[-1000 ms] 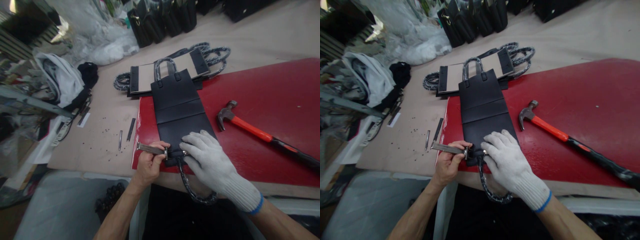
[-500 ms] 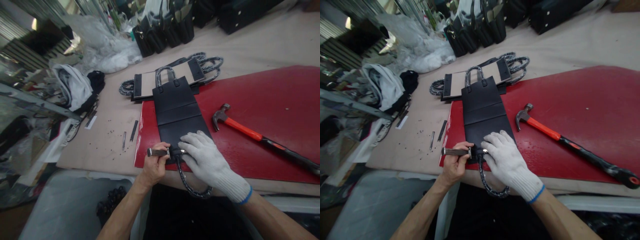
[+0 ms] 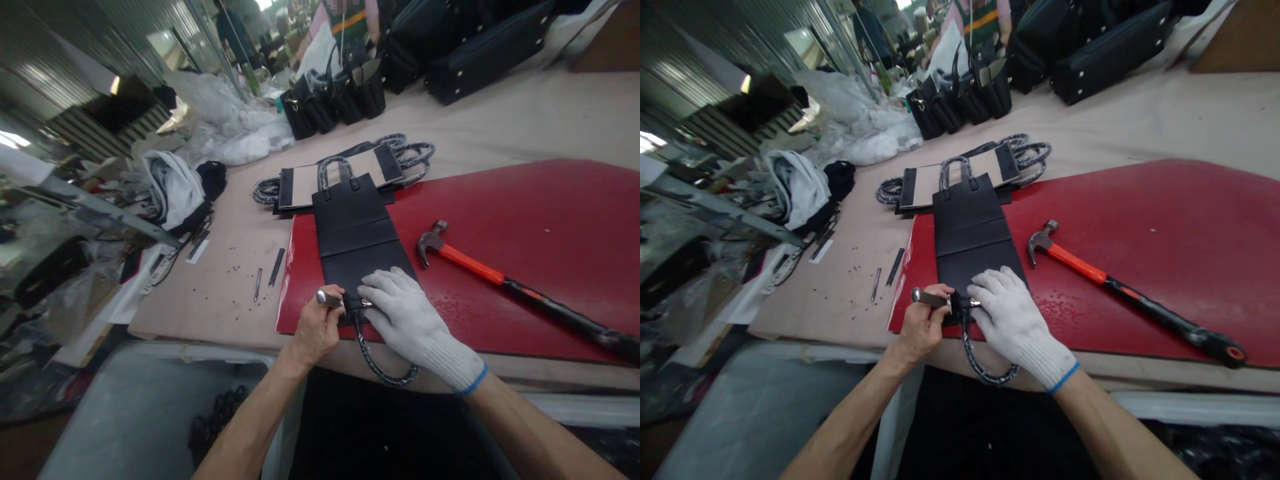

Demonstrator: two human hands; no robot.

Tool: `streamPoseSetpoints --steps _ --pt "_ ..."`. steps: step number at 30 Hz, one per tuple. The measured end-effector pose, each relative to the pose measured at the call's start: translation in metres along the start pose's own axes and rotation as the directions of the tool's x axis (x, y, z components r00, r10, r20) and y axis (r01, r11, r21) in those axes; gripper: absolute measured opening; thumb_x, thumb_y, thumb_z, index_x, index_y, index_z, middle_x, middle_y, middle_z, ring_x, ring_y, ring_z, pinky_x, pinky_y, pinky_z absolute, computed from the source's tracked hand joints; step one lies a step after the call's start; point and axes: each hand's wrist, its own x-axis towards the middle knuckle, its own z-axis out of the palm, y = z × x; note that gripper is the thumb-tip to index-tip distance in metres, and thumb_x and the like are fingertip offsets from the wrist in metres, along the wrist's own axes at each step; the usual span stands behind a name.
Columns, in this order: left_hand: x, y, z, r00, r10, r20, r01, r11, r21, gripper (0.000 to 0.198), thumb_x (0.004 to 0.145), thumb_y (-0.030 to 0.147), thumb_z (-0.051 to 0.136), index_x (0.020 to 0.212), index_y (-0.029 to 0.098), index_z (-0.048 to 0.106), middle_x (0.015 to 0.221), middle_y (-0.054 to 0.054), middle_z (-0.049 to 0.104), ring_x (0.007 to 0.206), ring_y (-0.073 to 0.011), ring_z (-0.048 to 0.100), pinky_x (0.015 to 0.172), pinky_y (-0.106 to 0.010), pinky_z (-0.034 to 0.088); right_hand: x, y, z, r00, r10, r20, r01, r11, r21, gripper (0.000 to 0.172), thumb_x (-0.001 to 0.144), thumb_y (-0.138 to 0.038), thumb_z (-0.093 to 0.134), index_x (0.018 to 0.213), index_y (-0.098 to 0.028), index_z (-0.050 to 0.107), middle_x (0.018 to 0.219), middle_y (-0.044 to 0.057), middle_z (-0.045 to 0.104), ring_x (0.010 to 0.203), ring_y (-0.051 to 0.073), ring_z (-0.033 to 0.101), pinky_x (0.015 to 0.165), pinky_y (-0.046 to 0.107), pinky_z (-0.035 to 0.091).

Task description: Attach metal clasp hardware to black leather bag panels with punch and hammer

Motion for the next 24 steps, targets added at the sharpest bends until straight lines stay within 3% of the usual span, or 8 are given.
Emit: streamPoseSetpoints --steps 11,14,16,18,20,22,23,24 --pt "0.006 0.004 0.0 0.997 -0.081 0.019 0.082 0.996 -0.045 0.02 0.089 0.009 0.051 0.104 0.021 0.056 0.106 -0.009 0.07 0.101 -0.0209 0.07 0.09 -0.035 0.057 0.002 -0.003 0.0 0.999 -0.017 -0.041 0.018 0.999 0.026 0.026 0.09 -0.017 0.059 0.113 -0.019 0.071 0.122 0.01 0.069 0.114 0.029 0.061 0.111 0.055 0.041" --pt "0.007 0.007 0.0 0.994 -0.103 0.037 0.105 0.993 -0.061 0.021 0.088 0.009 0.052 0.105 0.02 0.057 0.105 -0.008 0.069 0.101 -0.0211 0.069 0.089 -0.035 0.057 0.0 0.002 -0.014 0.986 0.046 -0.159 -0.041 0.999 0.033 0.025 0.093 -0.021 0.055 0.114 -0.018 0.07 0.12 0.012 0.069 0.112 0.028 0.063 0.103 0.05 0.049" --pt "0.008 0.008 0.0 0.992 -0.119 0.047 0.123 0.99 -0.073 0.021 0.087 0.008 0.052 0.104 0.02 0.058 0.103 -0.008 0.069 0.098 -0.0212 0.069 0.088 -0.035 0.057 -0.004 0.011 -0.035 0.95 0.126 -0.284 -0.145 0.988 -0.046 0.027 0.095 -0.025 0.053 0.116 -0.017 0.069 0.121 0.014 0.069 0.114 0.03 0.063 0.101 0.049 0.051" --pt "0.009 0.009 -0.001 0.988 -0.142 0.055 0.147 0.985 -0.094 0.021 0.086 0.008 0.052 0.103 0.02 0.058 0.101 -0.007 0.069 0.096 -0.0211 0.069 0.088 -0.035 0.057 -0.013 0.024 -0.06 0.908 0.215 -0.36 -0.303 0.93 -0.209 0.032 0.096 -0.029 0.052 0.12 -0.015 0.067 0.123 0.017 0.068 0.114 0.034 0.063 0.099 0.052 0.051" --pt "0.01 0.01 -0.001 0.984 -0.166 0.057 0.172 0.978 -0.12 0.021 0.085 0.009 0.053 0.102 0.02 0.059 0.1 -0.007 0.069 0.093 -0.021 0.069 0.087 -0.035 0.057 -0.027 0.038 -0.084 0.884 0.344 -0.315 -0.456 0.783 -0.423 0.039 0.096 -0.035 0.051 0.125 -0.012 0.065 0.126 0.021 0.066 0.109 0.041 0.063 0.088 0.054 0.053" --pt "0.011 0.011 -0.002 0.978 -0.201 0.064 0.208 0.968 -0.143 0.022 0.083 0.009 0.055 0.101 0.02 0.059 0.097 -0.006 0.069 0.09 -0.0206 0.069 0.085 -0.034 0.057 -0.043 0.051 -0.098 0.858 0.487 -0.161 -0.474 0.632 -0.614 0.041 0.098 -0.038 0.046 0.123 -0.011 0.065 0.117 0.025 0.067 0.09 0.04 0.066 0.068 0.049 0.052" --pt "0.012 0.012 -0.002 0.973 -0.22 0.069 0.228 0.961 -0.154 0.021 0.083 0.009 0.056 0.101 0.02 0.06 0.095 -0.006 0.069 0.087 -0.0201 0.069 0.083 -0.033 0.057 -0.05 0.056 -0.101 0.828 0.544 -0.138 -0.477 0.552 -0.684 0.039 0.099 -0.037 0.044 0.114 -0.01 0.068 0.106 0.025 0.068 0.081 0.039 0.066 0.061 0.046 0.049" --pt "0.012 0.012 -0.001 0.968 -0.237 0.077 0.247 0.955 -0.165 0.021 0.083 0.009 0.056 0.1 0.02 0.06 0.093 -0.005 0.068 0.085 -0.0195 0.068 0.082 -0.032 0.056 -0.057 0.061 -0.102 0.827 0.547 -0.128 -0.451 0.51 -0.732 0.04 0.101 -0.038 0.04 0.112 -0.011 0.067 0.1 0.023 0.067 0.08 0.038 0.065 0.059 0.044 0.048"
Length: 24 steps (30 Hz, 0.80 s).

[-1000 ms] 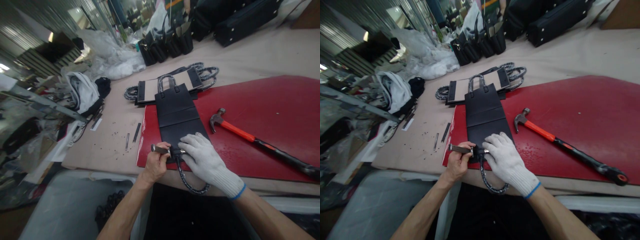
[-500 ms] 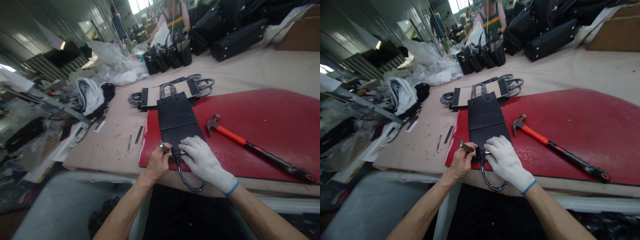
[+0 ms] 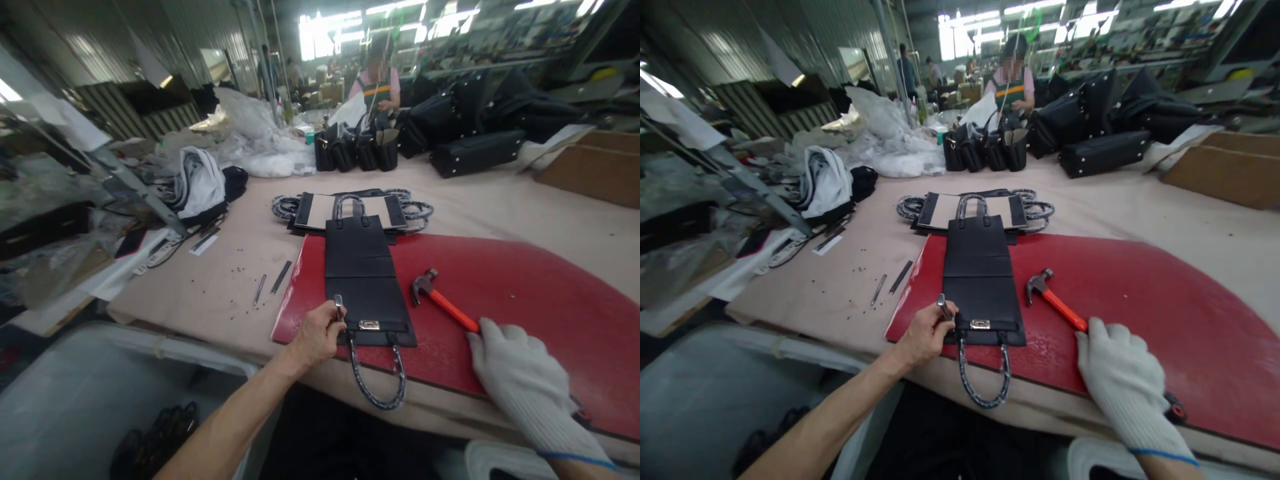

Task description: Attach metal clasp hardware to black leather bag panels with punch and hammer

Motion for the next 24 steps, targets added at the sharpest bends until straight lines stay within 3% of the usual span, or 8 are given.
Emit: streamPoseSetpoints --steps 4,7,9,11,14,16,20,24 --pt "0.002 -0.001 0.002 1.0 -0.017 -0.002 0.017 0.999 -0.029 0.017 0.083 0.009 0.056 0.095 0.02 0.062 0.087 -0.003 0.067 0.079 -0.0179 0.067 0.079 -0.03 0.056 0.003 0.006 0.01 0.99 -0.048 0.134 0.044 0.999 0.026 0.037 0.102 -0.032 0.031 0.096 -0.014 0.063 0.085 0.016 0.063 0.071 0.032 0.066 0.059 0.039 0.047" --pt "0.002 -0.003 0.004 1.0 -0.008 -0.024 0.007 0.999 -0.032 0.017 0.082 0.009 0.058 0.093 0.02 0.064 0.087 -0.004 0.069 0.081 -0.0188 0.068 0.081 -0.03 0.056 0.012 0.0 -0.007 0.946 0.086 0.313 -0.169 0.954 0.249 0.027 0.099 -0.029 0.035 0.09 -0.017 0.057 0.067 0.008 0.059 0.058 0.027 0.063 0.057 0.038 0.046" --pt "0.002 -0.005 0.005 0.999 -0.008 -0.032 0.007 0.999 -0.034 0.017 0.081 0.009 0.059 0.092 0.021 0.065 0.085 -0.003 0.07 0.082 -0.0192 0.069 0.081 -0.03 0.057 0.014 -0.007 -0.031 0.9 0.164 0.403 -0.365 0.79 0.493 0.02 0.097 -0.033 0.039 0.088 -0.021 0.053 0.056 0.0 0.049 0.05 0.023 0.056 0.052 0.035 0.045" --pt "0.001 -0.005 0.005 0.999 -0.013 -0.033 0.011 0.999 -0.039 0.017 0.081 0.009 0.059 0.092 0.021 0.066 0.085 -0.003 0.071 0.082 -0.0194 0.07 0.081 -0.03 0.058 0.009 -0.016 -0.062 0.895 0.141 0.424 -0.435 0.495 0.753 0.021 0.096 -0.042 0.043 0.09 -0.024 0.051 0.055 -0.005 0.044 0.045 0.019 0.05 0.047 0.031 0.044" --pt "0.0 -0.006 0.005 0.999 -0.025 -0.028 0.023 0.999 -0.043 0.017 0.082 0.01 0.06 0.093 0.021 0.066 0.085 -0.003 0.071 0.082 -0.0196 0.07 0.082 -0.03 0.058 -0.005 -0.03 -0.107 0.966 0.045 0.253 -0.257 0.201 0.945 0.033 0.093 -0.058 0.052 0.101 -0.026 0.056 0.064 -0.006 0.05 0.046 0.015 0.049 0.043 0.028 0.044" --pt "0.0 -0.006 0.005 0.999 -0.025 -0.031 0.024 0.999 -0.038 0.017 0.082 0.01 0.06 0.094 0.021 0.066 0.086 -0.003 0.071 0.082 -0.0197 0.07 0.081 -0.031 0.058 -0.014 -0.039 -0.127 0.994 -0.011 0.105 -0.098 0.278 0.956 0.037 0.094 -0.06 0.051 0.103 -0.026 0.059 0.065 -0.003 0.057 0.049 0.018 0.056 0.046 0.03 0.048" --pt "0.001 -0.007 0.005 1.0 -0.02 -0.022 0.02 1.0 -0.013 0.017 0.082 0.009 0.058 0.092 0.021 0.065 0.086 -0.004 0.071 0.08 -0.0196 0.07 0.08 -0.032 0.058 -0.023 -0.055 -0.136 0.957 -0.265 -0.116 0.265 0.642 0.719 0.034 0.097 -0.055 0.044 0.084 -0.027 0.058 0.056 0.0 0.06 0.045 0.02 0.058 0.044 0.03 0.042" --pt "0.0 -0.009 0.006 1.0 -0.02 -0.02 0.019 1.0 -0.012 0.018 0.082 0.01 0.057 0.093 0.021 0.065 0.087 -0.004 0.071 0.081 -0.0199 0.07 0.081 -0.033 0.058 -0.022 -0.056 -0.143 0.93 -0.326 -0.168 0.36 0.725 0.587 0.039 0.094 -0.061 0.045 0.074 -0.029 0.056 0.056 0.002 0.061 0.044 0.021 0.056 0.043 0.031 0.038"
